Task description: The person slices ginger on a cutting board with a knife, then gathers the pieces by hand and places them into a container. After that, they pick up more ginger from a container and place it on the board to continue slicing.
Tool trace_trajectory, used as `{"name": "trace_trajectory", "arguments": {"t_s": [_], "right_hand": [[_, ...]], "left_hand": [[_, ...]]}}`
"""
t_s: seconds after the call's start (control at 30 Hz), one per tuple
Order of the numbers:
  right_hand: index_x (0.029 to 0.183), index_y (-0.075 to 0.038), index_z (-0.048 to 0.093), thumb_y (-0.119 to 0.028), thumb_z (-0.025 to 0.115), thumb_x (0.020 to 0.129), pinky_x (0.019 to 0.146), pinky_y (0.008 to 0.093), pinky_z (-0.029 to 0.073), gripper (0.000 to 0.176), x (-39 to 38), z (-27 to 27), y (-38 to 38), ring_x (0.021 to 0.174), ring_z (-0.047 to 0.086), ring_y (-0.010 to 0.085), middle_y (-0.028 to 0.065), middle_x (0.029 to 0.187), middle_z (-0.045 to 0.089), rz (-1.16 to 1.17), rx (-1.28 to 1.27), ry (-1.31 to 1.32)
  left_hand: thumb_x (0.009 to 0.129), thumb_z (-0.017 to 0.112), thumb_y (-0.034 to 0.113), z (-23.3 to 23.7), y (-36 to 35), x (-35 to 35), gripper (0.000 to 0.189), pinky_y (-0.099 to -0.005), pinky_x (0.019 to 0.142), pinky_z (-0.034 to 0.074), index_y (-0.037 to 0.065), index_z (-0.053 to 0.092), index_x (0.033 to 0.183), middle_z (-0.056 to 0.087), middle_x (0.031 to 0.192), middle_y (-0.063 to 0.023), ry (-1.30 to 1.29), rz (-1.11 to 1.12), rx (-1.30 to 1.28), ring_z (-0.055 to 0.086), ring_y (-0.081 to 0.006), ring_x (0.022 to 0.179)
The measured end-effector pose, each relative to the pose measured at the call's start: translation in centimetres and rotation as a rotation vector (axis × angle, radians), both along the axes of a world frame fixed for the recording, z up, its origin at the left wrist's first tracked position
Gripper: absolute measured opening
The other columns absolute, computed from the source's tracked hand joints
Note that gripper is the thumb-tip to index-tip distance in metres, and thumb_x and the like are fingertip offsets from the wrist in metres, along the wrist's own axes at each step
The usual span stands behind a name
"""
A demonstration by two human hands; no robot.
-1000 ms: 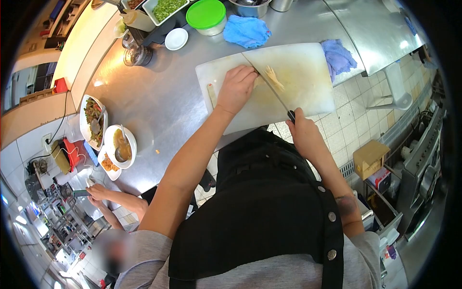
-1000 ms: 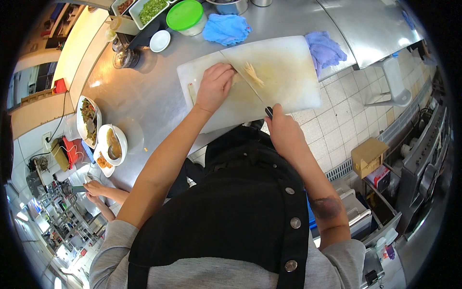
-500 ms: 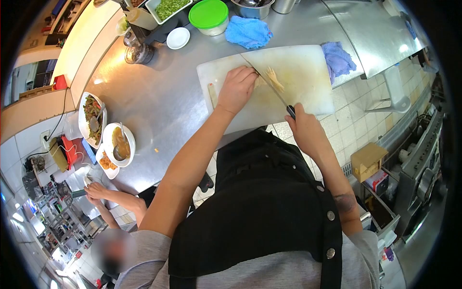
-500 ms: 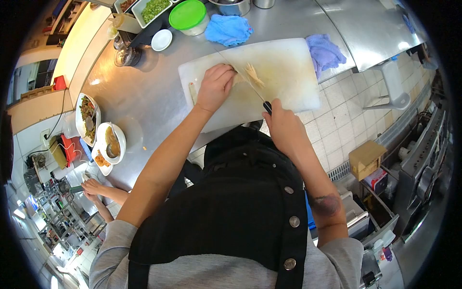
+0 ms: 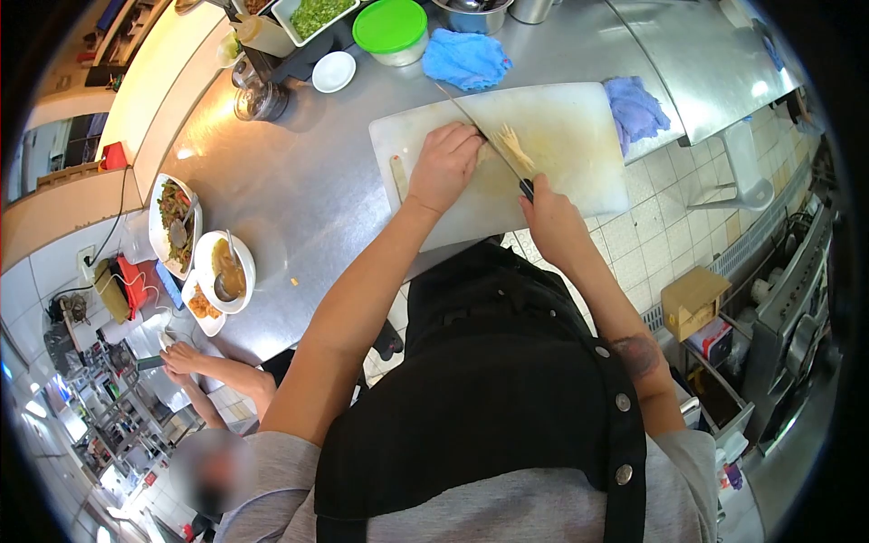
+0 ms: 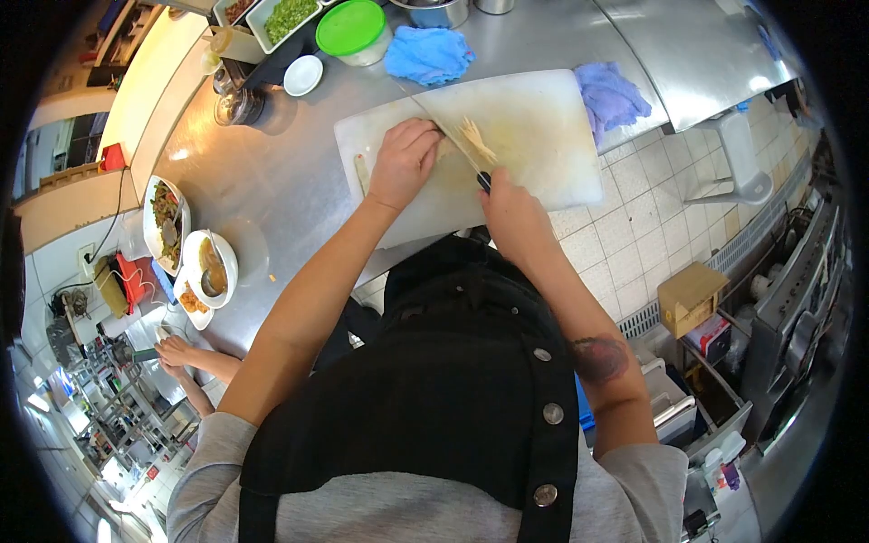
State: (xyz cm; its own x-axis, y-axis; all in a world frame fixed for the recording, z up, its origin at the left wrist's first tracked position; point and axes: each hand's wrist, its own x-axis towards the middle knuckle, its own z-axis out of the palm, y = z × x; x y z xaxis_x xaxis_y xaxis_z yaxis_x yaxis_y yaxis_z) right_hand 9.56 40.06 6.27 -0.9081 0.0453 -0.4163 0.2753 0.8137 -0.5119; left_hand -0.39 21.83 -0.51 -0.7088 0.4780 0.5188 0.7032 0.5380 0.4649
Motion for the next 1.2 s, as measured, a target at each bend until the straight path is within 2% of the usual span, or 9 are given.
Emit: {"name": "trace_trajectory", "arguments": {"t_s": [0.17, 0.27, 0.57, 0.67, 0.93, 1.07, 1.2], "right_hand": [[0.106, 0.0, 0.045, -0.027, 0.054, 0.1, 0.072, 0.0617, 0.049, 0.029, -0.5, 0.1, 0.6, 0.081, 0.064, 0.0537, 0.0332, 0.082, 0.065, 0.023, -0.003, 0.018], [0.103, 0.0, 0.042, -0.024, 0.054, 0.1, 0.068, 0.0604, 0.048, 0.027, 0.3, 2.4, 0.7, 0.079, 0.062, 0.054, 0.0331, 0.079, 0.064, -0.002, 0.096, 0.002], [0.102, 0.0, 0.044, -0.024, 0.054, 0.1, 0.068, 0.0612, 0.048, 0.027, 2.8, 3.8, 1.2, 0.078, 0.063, 0.0531, 0.0321, 0.078, 0.065, 0.003, 0.01, -0.077], [0.102, 0.001, 0.044, -0.024, 0.055, 0.1, 0.069, 0.0612, 0.048, 0.027, 2.9, 2.2, 1.3, 0.079, 0.063, 0.053, 0.0321, 0.078, 0.065, -0.002, -0.007, -0.051], [0.104, 0.002, 0.044, -0.022, 0.056, 0.099, 0.068, 0.0609, 0.048, 0.027, -1.2, -1.0, -0.3, 0.079, 0.062, 0.0542, 0.0335, 0.08, 0.064, 0.008, -0.039, 0.083], [0.109, -0.001, 0.046, -0.027, 0.055, 0.099, 0.07, 0.0598, 0.051, 0.03, -1.6, 2.1, 0.2, 0.079, 0.064, 0.053, 0.031, 0.08, 0.066, 0.051, 0.106, 0.017], [0.106, 0.0, 0.045, -0.024, 0.055, 0.1, 0.067, 0.0603, 0.047, 0.027, 0.4, 3.4, 0.9, 0.079, 0.062, 0.0537, 0.0333, 0.08, 0.064, 0.024, 0.056, -0.013]], "left_hand": [[0.079, 0.069, 0.003, -0.1, -0.1, 0.0, 0.016, -0.0373, 0.094, 0.046, 0.005, 0.068, 0.095, 0.065, 0.105, -0.0057, 0.012, -0.006, -0.006, 0.06, -0.0256, 0.107], [0.077, 0.071, 0.001, 0.3, -0.1, 0.1, 0.017, -0.0382, 0.091, 0.048, 0.004, 0.067, 0.094, 0.067, 0.104, -0.0077, 0.007, -0.001, 0.005, 0.063, -0.0283, 0.104], [0.079, 0.071, 0.002, 0.6, 0.0, 0.1, 0.014, -0.0384, 0.089, 0.049, 0.003, 0.068, 0.093, 0.067, 0.103, -0.0086, -0.007, 0.0, 0.048, 0.063, -0.0286, 0.103], [0.08, 0.07, 0.004, 0.1, -0.1, 0.1, 0.014, -0.0364, 0.093, 0.046, 0.005, 0.068, 0.094, 0.065, 0.103, -0.0054, 0.003, 0.003, 0.009, 0.061, -0.0249, 0.105], [0.078, 0.071, 0.002, 0.1, -0.1, 0.0, 0.015, -0.0374, 0.091, 0.048, 0.004, 0.067, 0.093, 0.066, 0.103, -0.0075, -0.004, 0.002, 0.007, 0.062, -0.0272, 0.103], [0.078, 0.071, 0.002, 0.0, -0.1, 0.0, 0.015, -0.0382, 0.089, 0.049, 0.003, 0.067, 0.092, 0.067, 0.101, -0.0082, 0.007, 0.016, 0.015, 0.063, -0.0279, 0.101], [0.078, 0.071, 0.002, 0.2, -0.2, 0.1, 0.015, -0.0379, 0.09, 0.049, 0.004, 0.067, 0.092, 0.066, 0.102, -0.0071, -0.009, 0.011, 0.019, 0.063, -0.0268, 0.102]]}}
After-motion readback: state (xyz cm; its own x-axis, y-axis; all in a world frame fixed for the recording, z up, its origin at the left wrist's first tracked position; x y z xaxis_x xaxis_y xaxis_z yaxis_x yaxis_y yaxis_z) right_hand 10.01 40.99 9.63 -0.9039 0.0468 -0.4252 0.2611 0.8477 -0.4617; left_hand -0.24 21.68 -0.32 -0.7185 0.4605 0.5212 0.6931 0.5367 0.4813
